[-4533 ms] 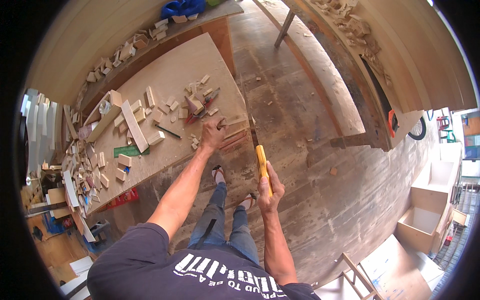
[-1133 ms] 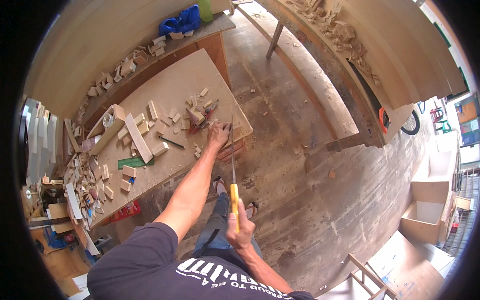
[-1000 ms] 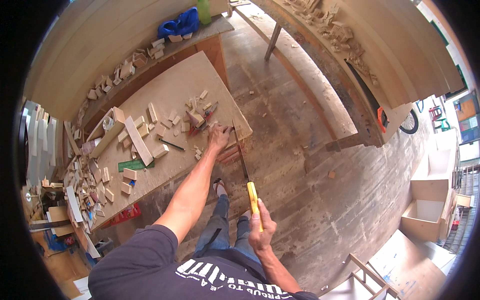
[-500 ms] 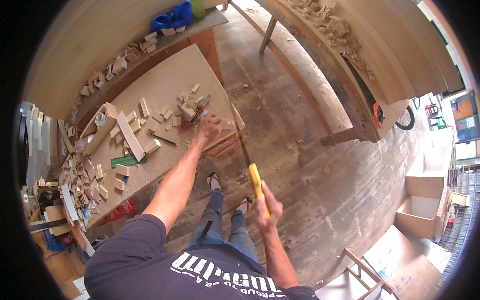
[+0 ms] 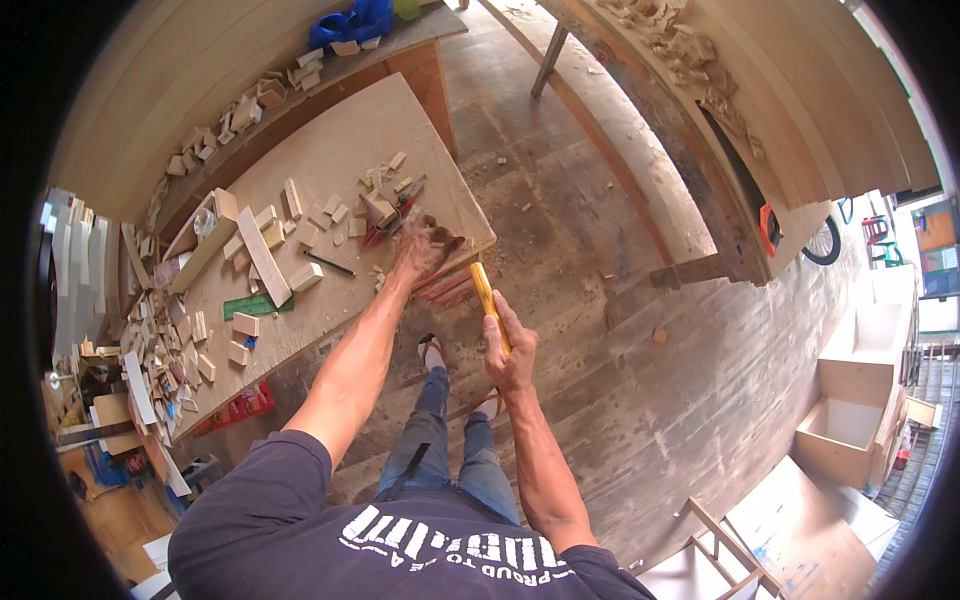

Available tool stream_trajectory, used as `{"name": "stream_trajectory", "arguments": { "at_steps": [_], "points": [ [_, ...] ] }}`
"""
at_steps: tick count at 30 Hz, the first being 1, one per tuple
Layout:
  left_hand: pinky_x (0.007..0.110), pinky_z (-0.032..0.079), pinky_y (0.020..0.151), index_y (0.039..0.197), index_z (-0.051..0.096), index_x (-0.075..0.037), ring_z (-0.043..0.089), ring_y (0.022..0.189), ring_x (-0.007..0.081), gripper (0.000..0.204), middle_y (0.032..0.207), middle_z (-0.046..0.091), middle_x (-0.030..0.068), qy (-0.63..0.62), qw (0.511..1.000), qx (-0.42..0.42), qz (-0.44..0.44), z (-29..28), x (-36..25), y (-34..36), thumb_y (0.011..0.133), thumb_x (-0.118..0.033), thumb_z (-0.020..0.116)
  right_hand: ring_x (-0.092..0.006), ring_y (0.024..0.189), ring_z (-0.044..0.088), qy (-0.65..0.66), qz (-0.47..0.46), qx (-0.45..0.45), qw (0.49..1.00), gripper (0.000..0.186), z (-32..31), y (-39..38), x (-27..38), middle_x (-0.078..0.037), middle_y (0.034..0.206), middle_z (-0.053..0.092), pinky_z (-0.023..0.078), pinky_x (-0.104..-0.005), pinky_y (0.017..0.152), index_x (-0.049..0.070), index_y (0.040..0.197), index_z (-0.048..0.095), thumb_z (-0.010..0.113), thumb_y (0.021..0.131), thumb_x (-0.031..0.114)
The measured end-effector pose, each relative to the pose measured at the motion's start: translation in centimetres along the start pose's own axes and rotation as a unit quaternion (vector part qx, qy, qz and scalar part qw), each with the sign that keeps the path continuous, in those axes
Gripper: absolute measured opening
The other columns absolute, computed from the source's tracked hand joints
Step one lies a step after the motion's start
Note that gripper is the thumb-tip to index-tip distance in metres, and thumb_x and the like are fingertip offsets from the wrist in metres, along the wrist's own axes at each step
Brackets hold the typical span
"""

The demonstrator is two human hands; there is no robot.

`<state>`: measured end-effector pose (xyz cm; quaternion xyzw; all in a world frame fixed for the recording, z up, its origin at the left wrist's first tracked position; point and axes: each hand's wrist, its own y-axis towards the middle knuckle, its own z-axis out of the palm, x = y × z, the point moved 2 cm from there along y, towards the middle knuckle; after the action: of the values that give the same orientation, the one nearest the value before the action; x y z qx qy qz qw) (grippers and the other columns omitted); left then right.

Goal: The person marks a line on a small piece of wood with a pencil and then uses a hand saw to cut through the wood at the marked location.

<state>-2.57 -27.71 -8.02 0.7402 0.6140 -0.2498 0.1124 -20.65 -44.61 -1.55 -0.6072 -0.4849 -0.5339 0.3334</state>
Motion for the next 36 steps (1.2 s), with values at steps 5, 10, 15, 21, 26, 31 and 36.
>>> {"name": "stream_trajectory", "arguments": {
  "at_steps": [5,10,15,21,26,31,36],
  "points": [
    [0.054,0.035,0.1,0.106,0.076,-0.024,0.047,0.116,0.0354,0.036,0.118,0.06,0.0089,0.047,0.999,0.002,-0.016,1.2,0.0,0.6,0.089,-0.052,0.062,-0.0085,0.063,0.057,-0.003,-0.017,0.004,1.0,0.039,0.1,-0.3,-0.1,-0.006,0.073,0.064,0.047,-0.0249,0.06,-0.003,0.131,0.06,0.059,0.094,0.007],
    [0.057,0.035,0.098,0.108,0.075,-0.024,0.042,0.115,0.0378,0.036,0.127,0.049,0.0163,-0.047,0.997,0.028,-0.06,2.3,-1.0,0.5,0.087,-0.051,0.065,-0.008,0.061,0.055,0.001,-0.007,-0.003,1.0,0.04,0.0,-0.6,-1.0,-0.004,0.069,0.06,0.046,-0.0249,0.058,-0.002,0.132,0.06,0.059,0.093,0.006],
    [0.055,0.034,0.1,0.11,0.073,-0.025,0.04,0.118,0.0351,0.035,0.127,0.047,0.0149,-0.009,0.999,0.027,0.026,3.3,2.4,1.4,0.087,-0.05,0.064,-0.0077,0.06,0.053,-0.002,-0.013,0.021,1.0,0.042,0.4,-0.8,-0.2,-0.004,0.069,0.059,0.044,-0.025,0.057,-0.002,0.134,0.058,0.059,0.093,0.006],
    [0.058,0.031,0.103,0.111,0.073,-0.026,0.037,0.126,0.0341,0.037,0.128,0.047,0.0103,0.005,0.996,0.052,-0.067,1.5,-0.5,0.2,0.088,-0.053,0.064,-0.0083,0.059,0.057,-0.007,-0.029,0.009,1.0,0.044,-0.1,-2.2,-0.3,-0.009,0.069,0.061,0.046,-0.0242,0.057,-0.002,0.135,0.057,0.06,0.091,0.003],
    [0.061,0.028,0.108,0.115,0.072,-0.027,0.036,0.131,0.0342,0.04,0.132,0.045,0.0111,0.011,0.995,0.069,-0.074,2.1,0.0,0.6,0.087,-0.054,0.063,-0.0088,0.061,0.059,-0.014,0.016,0.035,0.999,0.043,-2.9,-4.7,-1.0,-0.011,0.074,0.063,0.048,-0.0249,0.058,-0.002,0.134,0.058,0.059,0.091,0.002],
    [0.064,0.024,0.11,0.118,0.072,-0.028,0.036,0.131,0.0329,0.041,0.133,0.044,0.0112,0.016,0.994,0.067,-0.083,1.5,-0.9,0.7,0.086,-0.054,0.063,-0.0105,0.063,0.062,-0.04,0.007,0.015,0.999,0.042,-4.6,-8.1,-0.7,-0.013,0.078,0.067,0.049,-0.026,0.06,-0.003,0.132,0.059,0.059,0.09,0.003],
    [0.063,0.021,0.111,0.118,0.072,-0.028,0.035,0.132,0.0318,0.04,0.132,0.045,0.0103,-0.011,0.991,0.087,-0.102,0.6,-0.8,0.2,0.086,-0.05,0.062,-0.0081,0.058,0.054,-0.049,0.02,-0.003,0.999,0.039,-7.5,-11.7,1.8,-0.006,0.075,0.066,0.045,-0.0236,0.055,-0.006,0.13,0.059,0.056,0.093,0.008]
  ]
}}
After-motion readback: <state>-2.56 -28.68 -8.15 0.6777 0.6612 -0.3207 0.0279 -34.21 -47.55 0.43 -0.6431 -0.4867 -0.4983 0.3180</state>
